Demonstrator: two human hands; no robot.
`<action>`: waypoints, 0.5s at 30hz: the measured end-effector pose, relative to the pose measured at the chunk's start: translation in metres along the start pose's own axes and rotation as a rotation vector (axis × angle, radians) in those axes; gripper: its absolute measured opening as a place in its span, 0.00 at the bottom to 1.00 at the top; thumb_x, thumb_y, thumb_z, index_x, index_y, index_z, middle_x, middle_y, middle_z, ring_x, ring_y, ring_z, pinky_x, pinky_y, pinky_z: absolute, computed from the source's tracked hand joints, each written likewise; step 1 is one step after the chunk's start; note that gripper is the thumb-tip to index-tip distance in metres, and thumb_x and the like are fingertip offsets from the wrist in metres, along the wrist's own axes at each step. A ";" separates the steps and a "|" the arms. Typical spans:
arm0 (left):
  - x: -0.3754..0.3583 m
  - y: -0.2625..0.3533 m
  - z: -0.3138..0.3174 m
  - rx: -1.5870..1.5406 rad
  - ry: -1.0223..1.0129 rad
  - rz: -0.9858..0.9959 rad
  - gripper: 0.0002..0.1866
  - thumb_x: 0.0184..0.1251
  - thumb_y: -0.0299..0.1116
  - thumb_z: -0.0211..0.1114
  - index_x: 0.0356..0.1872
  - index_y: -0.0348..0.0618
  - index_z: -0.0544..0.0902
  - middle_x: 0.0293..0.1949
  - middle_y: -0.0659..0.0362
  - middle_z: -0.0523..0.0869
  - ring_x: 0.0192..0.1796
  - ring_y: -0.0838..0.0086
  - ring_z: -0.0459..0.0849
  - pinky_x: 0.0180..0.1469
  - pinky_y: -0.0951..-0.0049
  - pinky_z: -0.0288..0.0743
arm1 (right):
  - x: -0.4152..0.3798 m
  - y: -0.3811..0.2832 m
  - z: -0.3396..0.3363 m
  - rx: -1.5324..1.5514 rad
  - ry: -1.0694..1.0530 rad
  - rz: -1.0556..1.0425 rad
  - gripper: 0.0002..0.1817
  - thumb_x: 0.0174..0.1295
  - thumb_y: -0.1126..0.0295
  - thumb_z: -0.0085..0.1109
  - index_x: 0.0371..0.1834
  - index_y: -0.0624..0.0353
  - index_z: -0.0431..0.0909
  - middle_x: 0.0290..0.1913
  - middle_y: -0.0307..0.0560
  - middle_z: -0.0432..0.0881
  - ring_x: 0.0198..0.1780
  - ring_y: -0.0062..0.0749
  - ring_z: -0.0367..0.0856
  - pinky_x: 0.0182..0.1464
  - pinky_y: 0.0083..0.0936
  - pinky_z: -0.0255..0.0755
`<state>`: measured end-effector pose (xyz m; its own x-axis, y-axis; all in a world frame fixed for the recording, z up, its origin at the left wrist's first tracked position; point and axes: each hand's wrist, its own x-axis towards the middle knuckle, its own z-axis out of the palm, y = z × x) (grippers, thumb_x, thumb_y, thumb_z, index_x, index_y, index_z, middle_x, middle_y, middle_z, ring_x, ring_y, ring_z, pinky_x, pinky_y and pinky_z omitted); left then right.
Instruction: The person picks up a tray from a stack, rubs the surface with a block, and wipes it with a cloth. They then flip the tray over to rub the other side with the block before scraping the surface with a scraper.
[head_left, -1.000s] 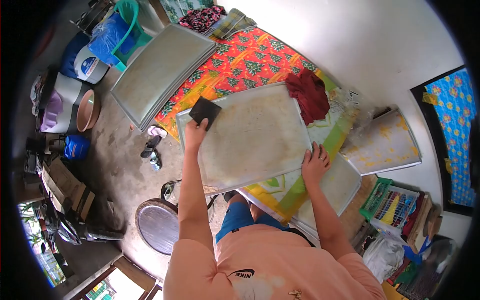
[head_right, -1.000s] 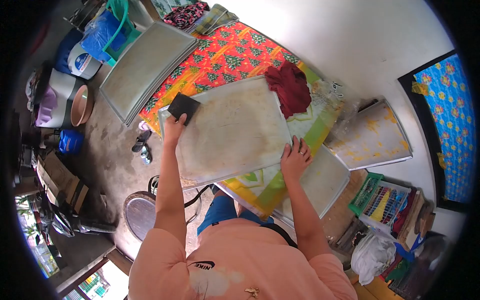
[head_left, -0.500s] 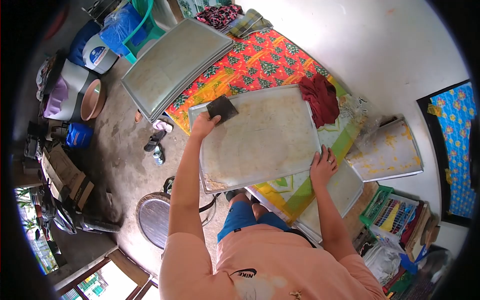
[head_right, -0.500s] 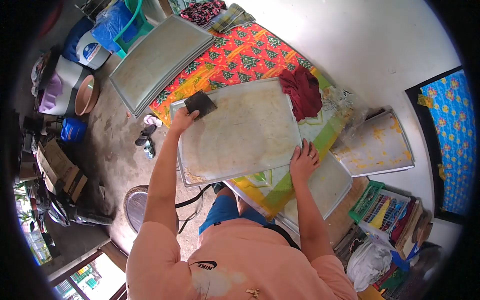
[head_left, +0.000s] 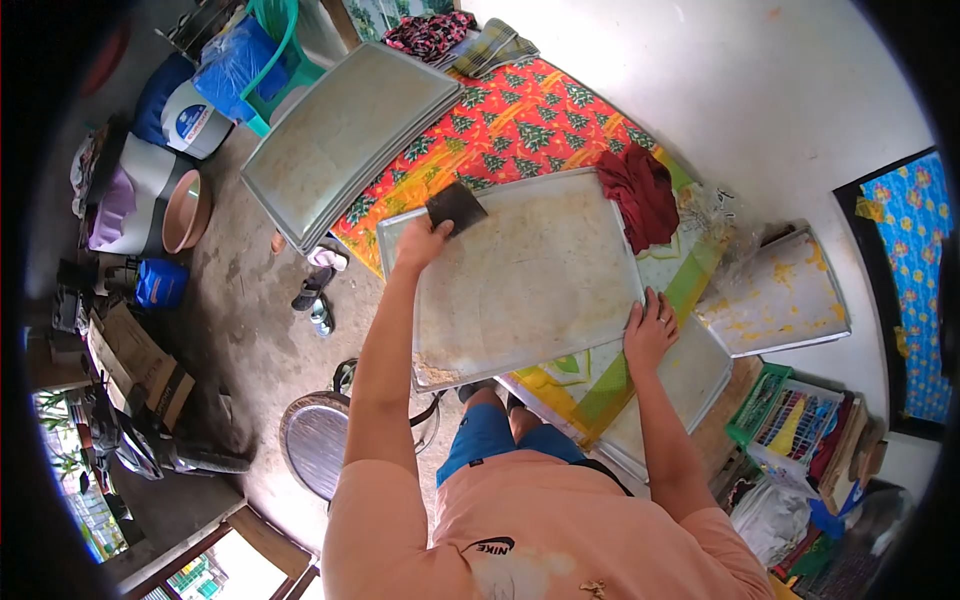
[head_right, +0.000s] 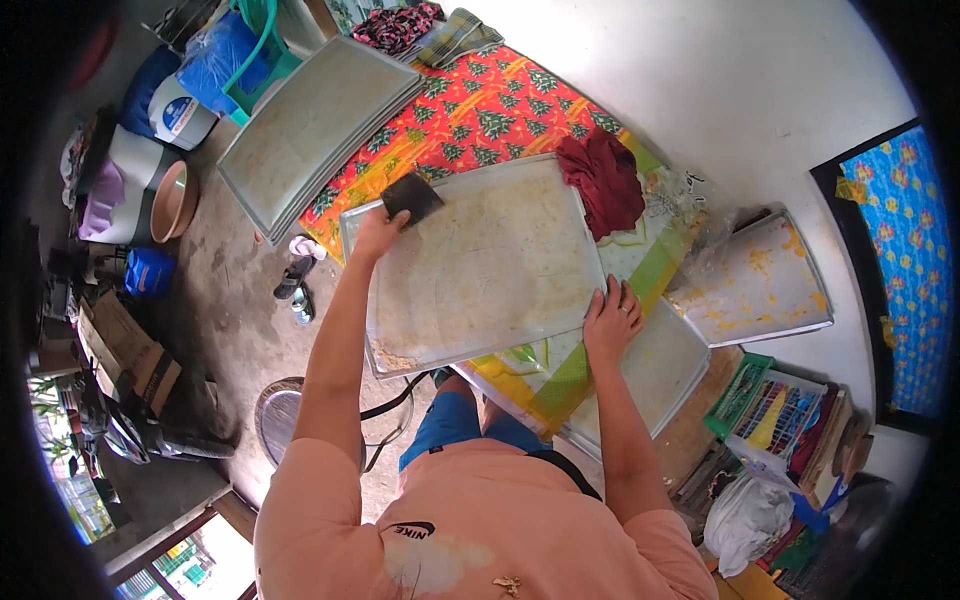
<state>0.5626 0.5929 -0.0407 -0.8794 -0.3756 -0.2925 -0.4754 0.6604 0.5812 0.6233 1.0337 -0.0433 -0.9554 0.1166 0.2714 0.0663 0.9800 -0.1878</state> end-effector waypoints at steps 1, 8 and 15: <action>0.002 0.001 0.000 -0.020 0.031 -0.030 0.25 0.60 0.57 0.65 0.36 0.40 0.84 0.36 0.45 0.87 0.44 0.52 0.86 0.47 0.56 0.76 | 0.000 0.000 -0.001 0.012 -0.021 0.011 0.22 0.70 0.55 0.49 0.64 0.45 0.72 0.65 0.48 0.71 0.67 0.48 0.64 0.68 0.52 0.51; -0.001 0.013 -0.002 0.000 -0.037 -0.033 0.27 0.61 0.58 0.64 0.43 0.42 0.84 0.42 0.45 0.86 0.49 0.52 0.84 0.50 0.55 0.75 | 0.001 0.001 0.000 -0.012 0.003 0.001 0.22 0.68 0.55 0.50 0.63 0.45 0.73 0.64 0.47 0.72 0.65 0.46 0.66 0.67 0.51 0.53; 0.001 0.017 -0.001 0.023 -0.038 -0.021 0.28 0.61 0.59 0.63 0.43 0.41 0.84 0.42 0.46 0.87 0.50 0.53 0.84 0.50 0.55 0.75 | 0.001 0.001 0.000 0.002 0.011 -0.011 0.22 0.68 0.55 0.50 0.63 0.46 0.73 0.64 0.47 0.72 0.65 0.48 0.65 0.67 0.52 0.53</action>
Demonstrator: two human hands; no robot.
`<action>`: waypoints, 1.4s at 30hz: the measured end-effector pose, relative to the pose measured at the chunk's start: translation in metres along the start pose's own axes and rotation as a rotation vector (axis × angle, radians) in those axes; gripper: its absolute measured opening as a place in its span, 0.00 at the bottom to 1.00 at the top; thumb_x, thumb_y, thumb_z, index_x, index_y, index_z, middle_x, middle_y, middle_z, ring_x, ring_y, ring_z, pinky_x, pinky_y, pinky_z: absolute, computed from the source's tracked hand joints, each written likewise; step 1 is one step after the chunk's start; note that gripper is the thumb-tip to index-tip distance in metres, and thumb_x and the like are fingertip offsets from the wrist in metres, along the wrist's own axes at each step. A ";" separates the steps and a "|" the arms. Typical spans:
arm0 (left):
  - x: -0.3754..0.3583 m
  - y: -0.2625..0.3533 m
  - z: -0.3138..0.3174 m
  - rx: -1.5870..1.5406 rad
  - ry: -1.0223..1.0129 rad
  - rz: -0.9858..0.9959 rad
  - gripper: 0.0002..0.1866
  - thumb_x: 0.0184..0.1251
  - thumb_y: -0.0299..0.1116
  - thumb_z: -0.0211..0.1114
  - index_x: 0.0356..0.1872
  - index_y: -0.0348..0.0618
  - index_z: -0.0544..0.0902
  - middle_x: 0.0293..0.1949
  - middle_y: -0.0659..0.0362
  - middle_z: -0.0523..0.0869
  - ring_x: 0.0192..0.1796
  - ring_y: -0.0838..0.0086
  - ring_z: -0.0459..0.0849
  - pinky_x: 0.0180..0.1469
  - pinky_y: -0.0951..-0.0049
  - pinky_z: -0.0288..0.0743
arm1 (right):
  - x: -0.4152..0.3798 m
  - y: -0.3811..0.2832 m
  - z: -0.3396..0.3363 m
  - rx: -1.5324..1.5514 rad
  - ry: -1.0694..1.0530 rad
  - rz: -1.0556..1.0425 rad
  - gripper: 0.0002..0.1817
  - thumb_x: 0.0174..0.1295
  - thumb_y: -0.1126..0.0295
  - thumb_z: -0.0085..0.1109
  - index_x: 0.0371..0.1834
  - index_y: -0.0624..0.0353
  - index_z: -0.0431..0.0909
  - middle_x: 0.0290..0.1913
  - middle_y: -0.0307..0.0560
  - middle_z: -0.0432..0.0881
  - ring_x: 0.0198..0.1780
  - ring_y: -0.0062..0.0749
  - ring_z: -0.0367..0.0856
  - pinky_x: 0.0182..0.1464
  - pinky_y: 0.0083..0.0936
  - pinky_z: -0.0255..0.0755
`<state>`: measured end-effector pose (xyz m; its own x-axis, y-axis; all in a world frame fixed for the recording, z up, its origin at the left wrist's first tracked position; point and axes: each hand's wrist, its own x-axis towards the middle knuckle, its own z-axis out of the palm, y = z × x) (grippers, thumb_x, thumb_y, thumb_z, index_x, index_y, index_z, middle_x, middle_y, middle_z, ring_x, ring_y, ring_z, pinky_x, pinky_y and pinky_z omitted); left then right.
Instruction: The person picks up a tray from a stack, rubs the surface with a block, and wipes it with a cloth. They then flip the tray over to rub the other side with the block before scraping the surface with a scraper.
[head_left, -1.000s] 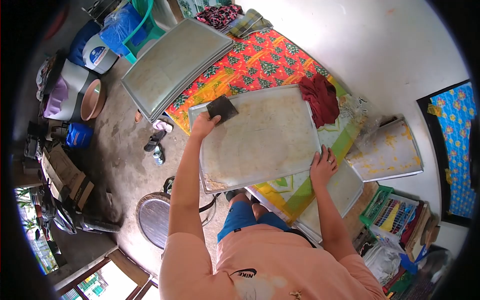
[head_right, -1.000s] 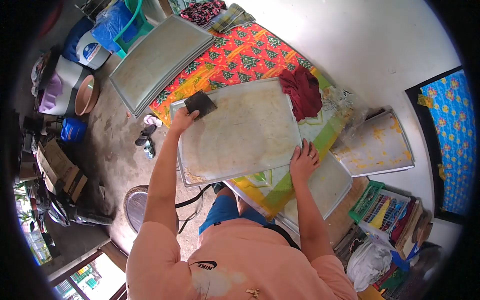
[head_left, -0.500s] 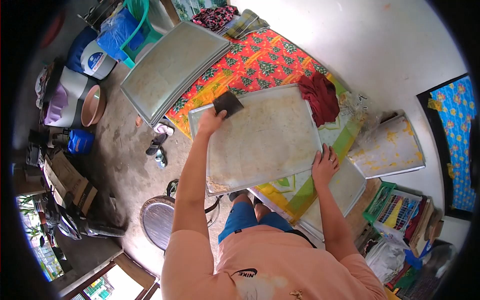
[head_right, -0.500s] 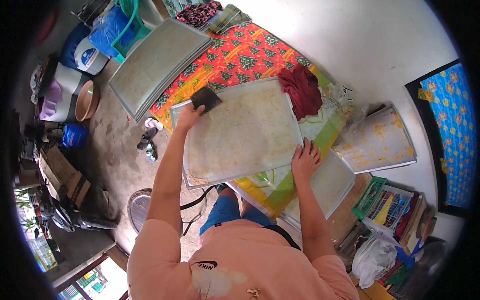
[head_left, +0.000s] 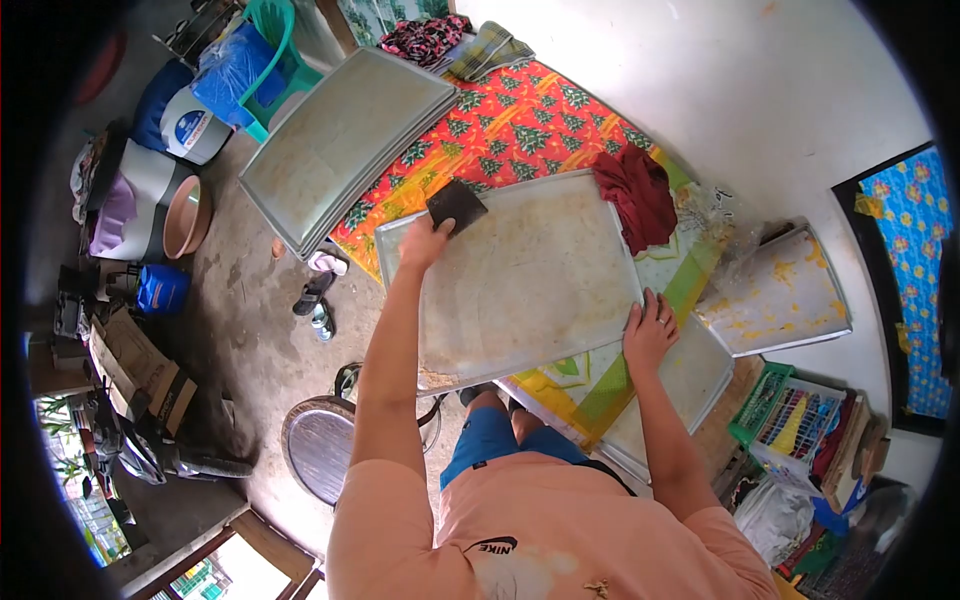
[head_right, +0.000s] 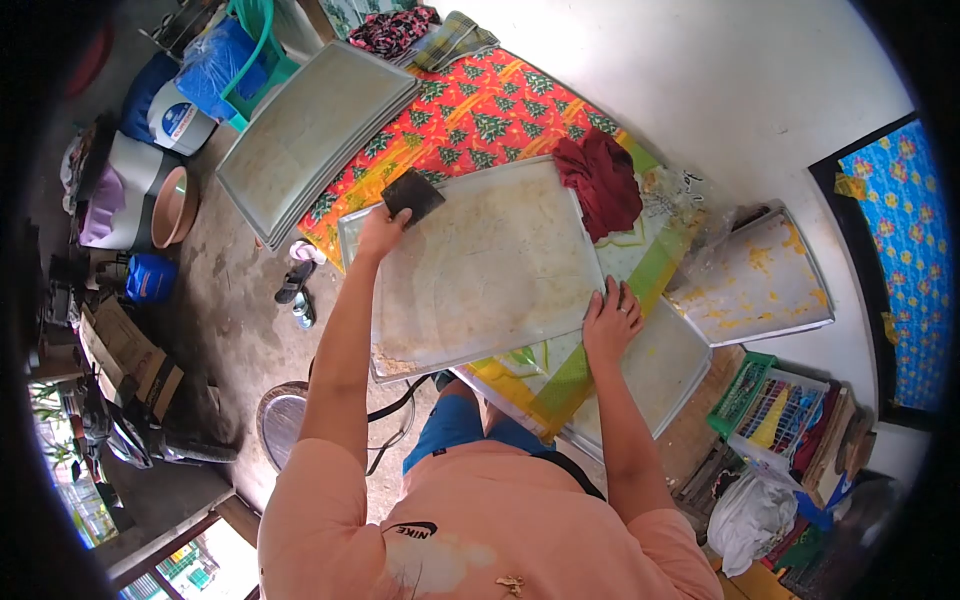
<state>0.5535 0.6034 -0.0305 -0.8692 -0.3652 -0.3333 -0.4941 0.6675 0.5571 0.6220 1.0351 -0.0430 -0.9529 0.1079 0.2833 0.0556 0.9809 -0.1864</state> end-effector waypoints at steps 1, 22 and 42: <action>-0.004 0.007 -0.005 0.035 -0.021 -0.038 0.28 0.61 0.59 0.63 0.43 0.41 0.84 0.43 0.46 0.87 0.50 0.53 0.84 0.50 0.55 0.75 | 0.000 0.000 0.000 -0.004 0.000 0.000 0.22 0.68 0.56 0.50 0.63 0.46 0.73 0.64 0.47 0.72 0.65 0.48 0.65 0.67 0.52 0.53; -0.008 -0.028 0.019 -0.039 -0.152 0.183 0.24 0.60 0.54 0.66 0.35 0.37 0.84 0.32 0.46 0.87 0.41 0.53 0.86 0.43 0.56 0.76 | 0.000 0.000 -0.001 -0.022 -0.001 0.004 0.22 0.68 0.55 0.50 0.64 0.45 0.73 0.64 0.44 0.72 0.65 0.46 0.66 0.66 0.50 0.54; -0.021 0.007 0.025 -0.003 -0.084 0.113 0.25 0.60 0.56 0.66 0.40 0.41 0.85 0.38 0.45 0.87 0.46 0.54 0.85 0.48 0.57 0.76 | -0.002 0.001 0.002 -0.036 0.015 -0.003 0.21 0.68 0.55 0.51 0.63 0.44 0.74 0.64 0.45 0.72 0.65 0.44 0.66 0.66 0.49 0.54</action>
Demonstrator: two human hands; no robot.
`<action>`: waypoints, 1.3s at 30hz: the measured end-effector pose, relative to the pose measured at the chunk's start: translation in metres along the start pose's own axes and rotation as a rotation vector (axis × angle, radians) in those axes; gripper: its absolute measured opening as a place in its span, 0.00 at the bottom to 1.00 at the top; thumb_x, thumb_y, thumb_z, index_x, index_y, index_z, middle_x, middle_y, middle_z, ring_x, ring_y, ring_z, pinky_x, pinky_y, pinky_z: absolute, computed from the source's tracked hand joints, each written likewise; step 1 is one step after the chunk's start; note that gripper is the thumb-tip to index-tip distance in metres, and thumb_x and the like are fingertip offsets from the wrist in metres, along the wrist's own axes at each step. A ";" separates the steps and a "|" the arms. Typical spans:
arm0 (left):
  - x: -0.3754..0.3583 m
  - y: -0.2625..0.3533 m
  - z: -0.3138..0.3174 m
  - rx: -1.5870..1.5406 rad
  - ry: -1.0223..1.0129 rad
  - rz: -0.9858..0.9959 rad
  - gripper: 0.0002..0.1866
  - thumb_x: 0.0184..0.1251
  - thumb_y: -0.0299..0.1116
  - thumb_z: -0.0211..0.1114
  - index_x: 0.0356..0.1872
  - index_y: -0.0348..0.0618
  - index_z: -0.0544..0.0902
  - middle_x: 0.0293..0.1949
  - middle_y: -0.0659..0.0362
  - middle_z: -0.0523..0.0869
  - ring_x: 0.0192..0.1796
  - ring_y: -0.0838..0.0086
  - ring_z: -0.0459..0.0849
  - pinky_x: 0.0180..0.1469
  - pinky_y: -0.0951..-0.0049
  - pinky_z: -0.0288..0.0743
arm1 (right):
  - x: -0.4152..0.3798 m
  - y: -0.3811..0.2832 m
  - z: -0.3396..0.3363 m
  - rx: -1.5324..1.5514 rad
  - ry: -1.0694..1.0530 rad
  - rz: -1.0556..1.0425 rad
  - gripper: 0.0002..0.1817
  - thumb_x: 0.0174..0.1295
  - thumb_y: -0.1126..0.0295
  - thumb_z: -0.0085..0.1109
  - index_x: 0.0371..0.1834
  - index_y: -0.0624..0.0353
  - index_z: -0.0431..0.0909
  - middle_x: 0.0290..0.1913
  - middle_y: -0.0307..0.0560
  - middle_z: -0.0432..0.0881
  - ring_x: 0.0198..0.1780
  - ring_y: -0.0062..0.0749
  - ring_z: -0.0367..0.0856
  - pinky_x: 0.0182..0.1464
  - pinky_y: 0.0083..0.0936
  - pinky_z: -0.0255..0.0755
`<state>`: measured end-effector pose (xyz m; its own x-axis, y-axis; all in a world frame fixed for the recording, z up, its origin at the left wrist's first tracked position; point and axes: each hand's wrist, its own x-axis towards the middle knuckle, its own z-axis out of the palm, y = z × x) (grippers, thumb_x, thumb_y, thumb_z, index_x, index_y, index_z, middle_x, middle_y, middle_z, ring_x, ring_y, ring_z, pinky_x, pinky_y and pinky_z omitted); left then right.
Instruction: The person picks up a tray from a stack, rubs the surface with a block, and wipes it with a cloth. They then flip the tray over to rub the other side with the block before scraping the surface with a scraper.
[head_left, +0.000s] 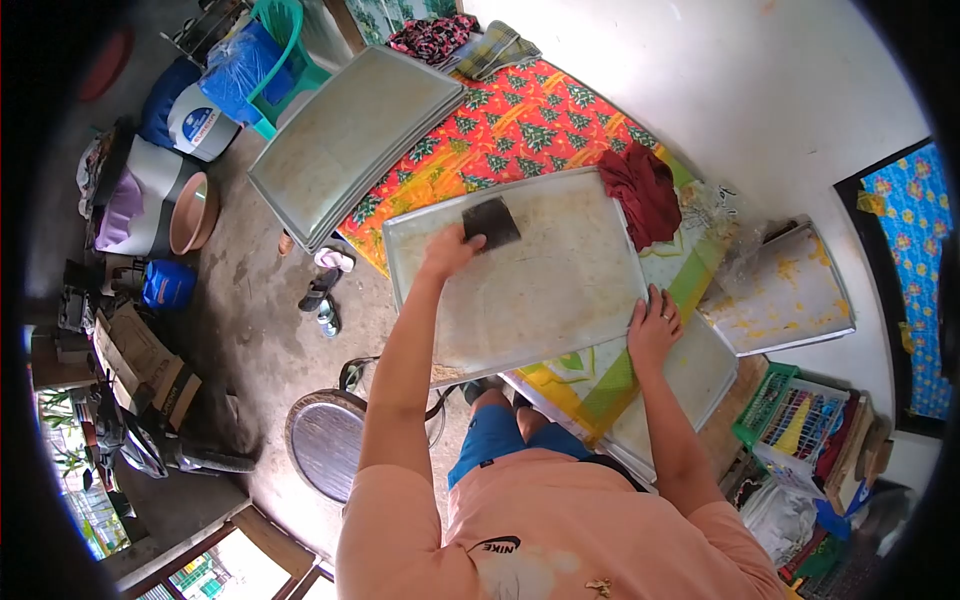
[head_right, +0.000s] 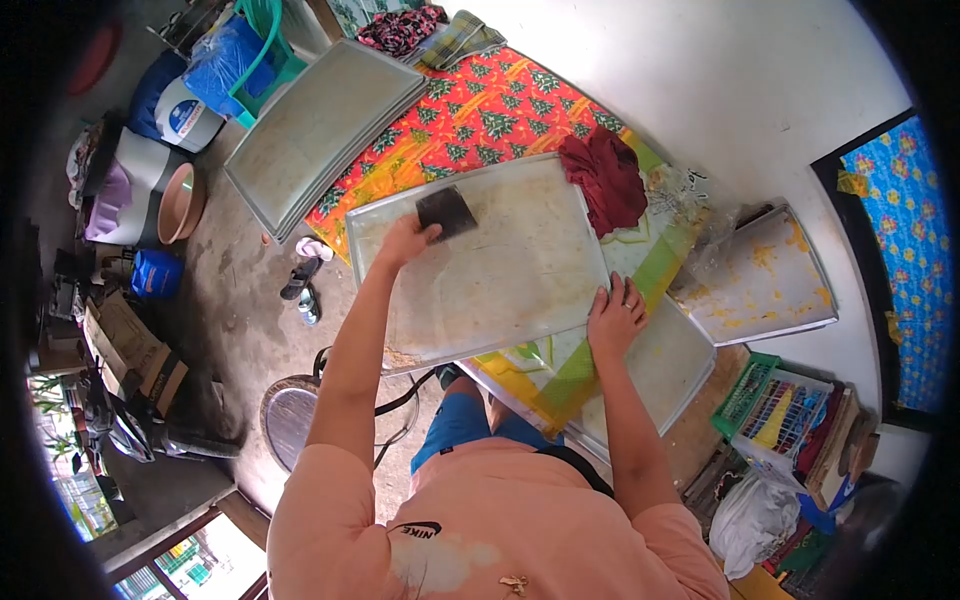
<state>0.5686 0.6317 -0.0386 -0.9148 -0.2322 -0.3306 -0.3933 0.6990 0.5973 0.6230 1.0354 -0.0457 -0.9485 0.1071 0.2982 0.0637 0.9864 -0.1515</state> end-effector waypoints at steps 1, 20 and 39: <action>0.000 0.002 0.001 -0.080 0.053 -0.015 0.25 0.60 0.56 0.66 0.40 0.41 0.85 0.38 0.45 0.87 0.46 0.54 0.85 0.48 0.57 0.76 | 0.000 0.000 0.000 0.005 0.003 -0.001 0.21 0.68 0.55 0.51 0.63 0.44 0.74 0.64 0.45 0.72 0.65 0.44 0.66 0.66 0.49 0.54; -0.002 0.016 0.003 0.010 -0.038 -0.004 0.25 0.58 0.56 0.67 0.33 0.40 0.84 0.35 0.47 0.87 0.44 0.56 0.86 0.47 0.58 0.76 | 0.001 0.000 -0.001 0.012 -0.002 0.009 0.21 0.68 0.55 0.50 0.63 0.44 0.74 0.64 0.43 0.72 0.65 0.44 0.66 0.66 0.50 0.54; 0.025 -0.008 0.021 -0.074 -0.086 0.113 0.24 0.60 0.54 0.66 0.38 0.39 0.84 0.36 0.45 0.86 0.46 0.53 0.85 0.48 0.57 0.75 | 0.001 0.000 -0.002 -0.003 0.007 -0.008 0.21 0.68 0.56 0.51 0.63 0.44 0.74 0.63 0.44 0.72 0.64 0.44 0.67 0.65 0.48 0.55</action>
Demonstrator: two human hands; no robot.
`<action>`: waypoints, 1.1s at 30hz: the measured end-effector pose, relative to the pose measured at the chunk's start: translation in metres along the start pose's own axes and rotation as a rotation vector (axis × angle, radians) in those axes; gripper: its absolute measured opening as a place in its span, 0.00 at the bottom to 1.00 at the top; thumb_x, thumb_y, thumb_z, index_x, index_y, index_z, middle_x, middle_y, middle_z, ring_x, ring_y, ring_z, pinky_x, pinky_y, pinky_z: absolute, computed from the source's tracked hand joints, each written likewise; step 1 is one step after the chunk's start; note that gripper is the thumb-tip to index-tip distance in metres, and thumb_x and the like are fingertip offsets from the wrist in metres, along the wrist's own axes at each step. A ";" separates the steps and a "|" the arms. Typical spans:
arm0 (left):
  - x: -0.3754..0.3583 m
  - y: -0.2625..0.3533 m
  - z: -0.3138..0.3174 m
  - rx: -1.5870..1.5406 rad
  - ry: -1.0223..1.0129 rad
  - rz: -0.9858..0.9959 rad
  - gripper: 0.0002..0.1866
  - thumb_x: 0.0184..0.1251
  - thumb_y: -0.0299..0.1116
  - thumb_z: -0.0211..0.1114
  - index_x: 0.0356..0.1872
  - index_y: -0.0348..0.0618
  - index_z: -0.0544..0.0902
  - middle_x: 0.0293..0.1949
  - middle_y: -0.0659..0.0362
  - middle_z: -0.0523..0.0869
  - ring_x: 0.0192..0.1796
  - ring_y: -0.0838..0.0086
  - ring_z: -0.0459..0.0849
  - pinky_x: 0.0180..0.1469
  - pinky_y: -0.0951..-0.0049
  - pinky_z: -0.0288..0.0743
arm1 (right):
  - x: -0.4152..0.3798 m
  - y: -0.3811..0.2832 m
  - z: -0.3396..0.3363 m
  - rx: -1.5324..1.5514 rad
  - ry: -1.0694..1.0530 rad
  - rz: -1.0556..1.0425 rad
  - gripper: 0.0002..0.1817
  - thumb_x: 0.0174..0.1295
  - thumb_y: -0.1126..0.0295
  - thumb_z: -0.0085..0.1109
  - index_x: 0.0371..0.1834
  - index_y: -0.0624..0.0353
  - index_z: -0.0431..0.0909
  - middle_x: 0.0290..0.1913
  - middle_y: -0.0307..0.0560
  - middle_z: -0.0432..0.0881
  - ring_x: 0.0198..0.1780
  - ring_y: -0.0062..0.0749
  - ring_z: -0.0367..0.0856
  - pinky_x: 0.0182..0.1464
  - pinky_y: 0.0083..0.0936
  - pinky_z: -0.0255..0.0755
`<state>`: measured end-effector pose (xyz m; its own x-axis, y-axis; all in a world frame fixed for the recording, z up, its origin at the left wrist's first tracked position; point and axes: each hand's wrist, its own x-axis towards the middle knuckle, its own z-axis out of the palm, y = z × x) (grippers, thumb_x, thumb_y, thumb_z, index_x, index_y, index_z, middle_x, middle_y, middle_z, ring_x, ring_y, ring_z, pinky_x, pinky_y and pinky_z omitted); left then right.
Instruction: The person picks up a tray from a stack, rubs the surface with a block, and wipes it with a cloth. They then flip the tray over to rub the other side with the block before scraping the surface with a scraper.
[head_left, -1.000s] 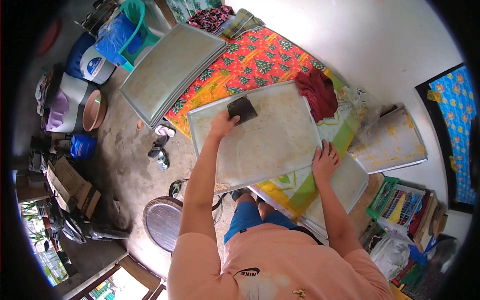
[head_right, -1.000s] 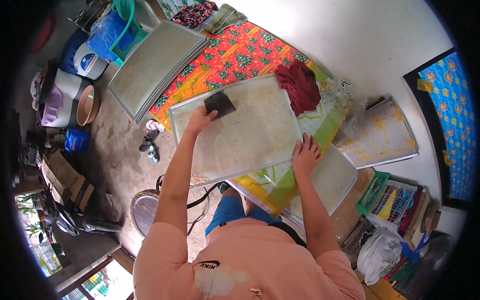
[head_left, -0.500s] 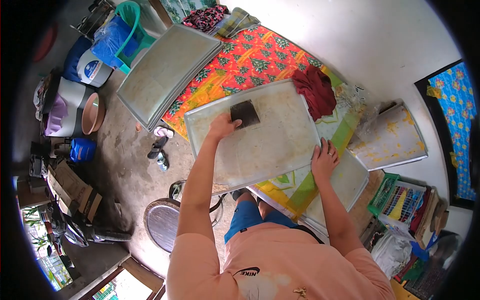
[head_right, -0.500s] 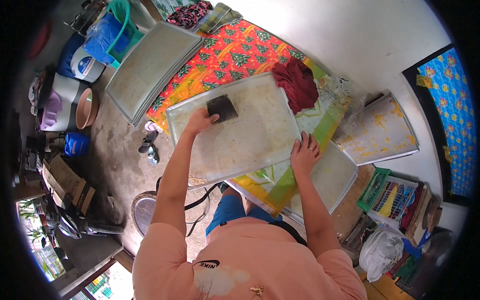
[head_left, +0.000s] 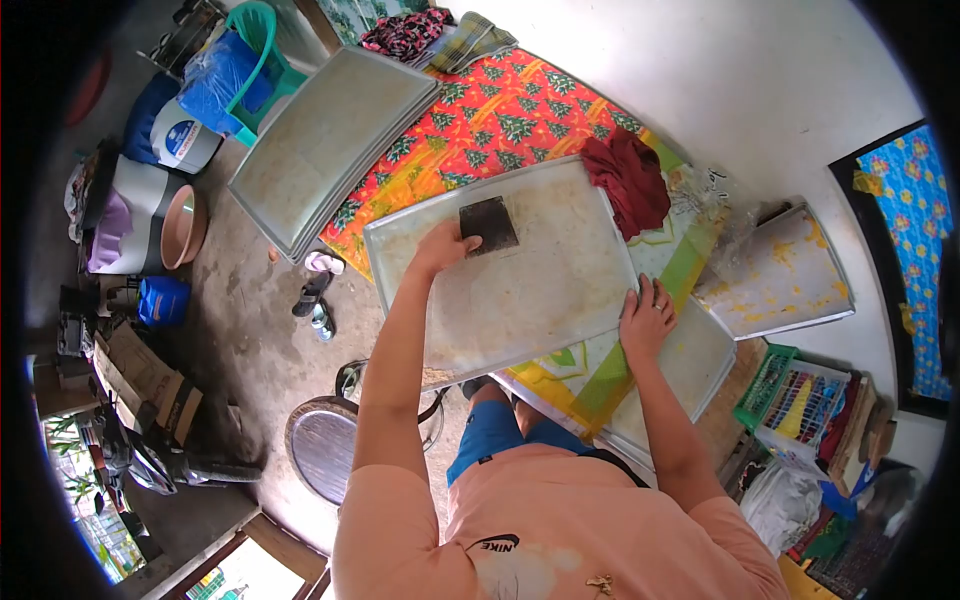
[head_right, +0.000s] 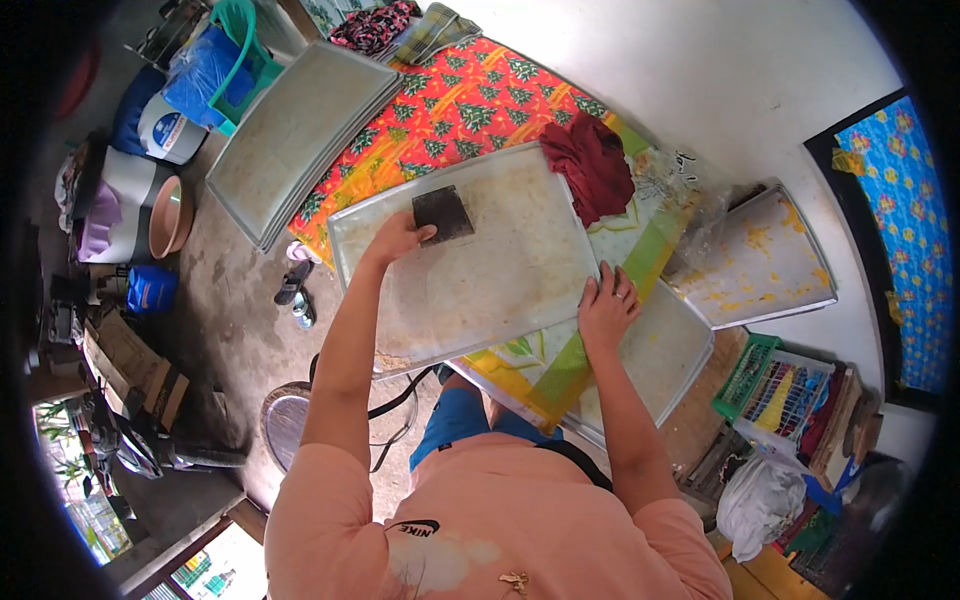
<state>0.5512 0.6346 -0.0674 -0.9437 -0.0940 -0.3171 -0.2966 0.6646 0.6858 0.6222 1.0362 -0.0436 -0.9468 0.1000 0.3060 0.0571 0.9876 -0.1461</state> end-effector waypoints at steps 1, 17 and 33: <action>0.000 -0.002 0.002 -0.045 0.044 0.012 0.24 0.60 0.54 0.66 0.38 0.39 0.84 0.36 0.45 0.86 0.45 0.53 0.85 0.48 0.56 0.75 | -0.001 0.000 0.000 0.000 -0.004 0.000 0.21 0.68 0.56 0.51 0.63 0.44 0.74 0.63 0.44 0.72 0.64 0.44 0.67 0.65 0.48 0.55; 0.007 0.030 -0.016 -0.057 0.179 -0.084 0.24 0.61 0.56 0.64 0.42 0.43 0.84 0.42 0.46 0.87 0.48 0.53 0.85 0.51 0.56 0.75 | 0.000 0.001 0.003 0.010 -0.002 0.004 0.21 0.68 0.55 0.50 0.63 0.43 0.74 0.63 0.44 0.72 0.65 0.44 0.66 0.65 0.50 0.54; 0.035 -0.003 0.000 -0.039 0.102 -0.023 0.25 0.62 0.55 0.65 0.41 0.39 0.84 0.36 0.45 0.87 0.44 0.52 0.85 0.46 0.56 0.75 | 0.001 -0.002 -0.003 0.049 -0.067 0.038 0.21 0.70 0.55 0.48 0.64 0.46 0.72 0.66 0.47 0.70 0.67 0.48 0.64 0.68 0.49 0.50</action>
<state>0.5192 0.6291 -0.0806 -0.9460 -0.1849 -0.2661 -0.3219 0.6320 0.7050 0.6221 1.0350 -0.0402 -0.9634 0.1274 0.2356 0.0794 0.9759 -0.2030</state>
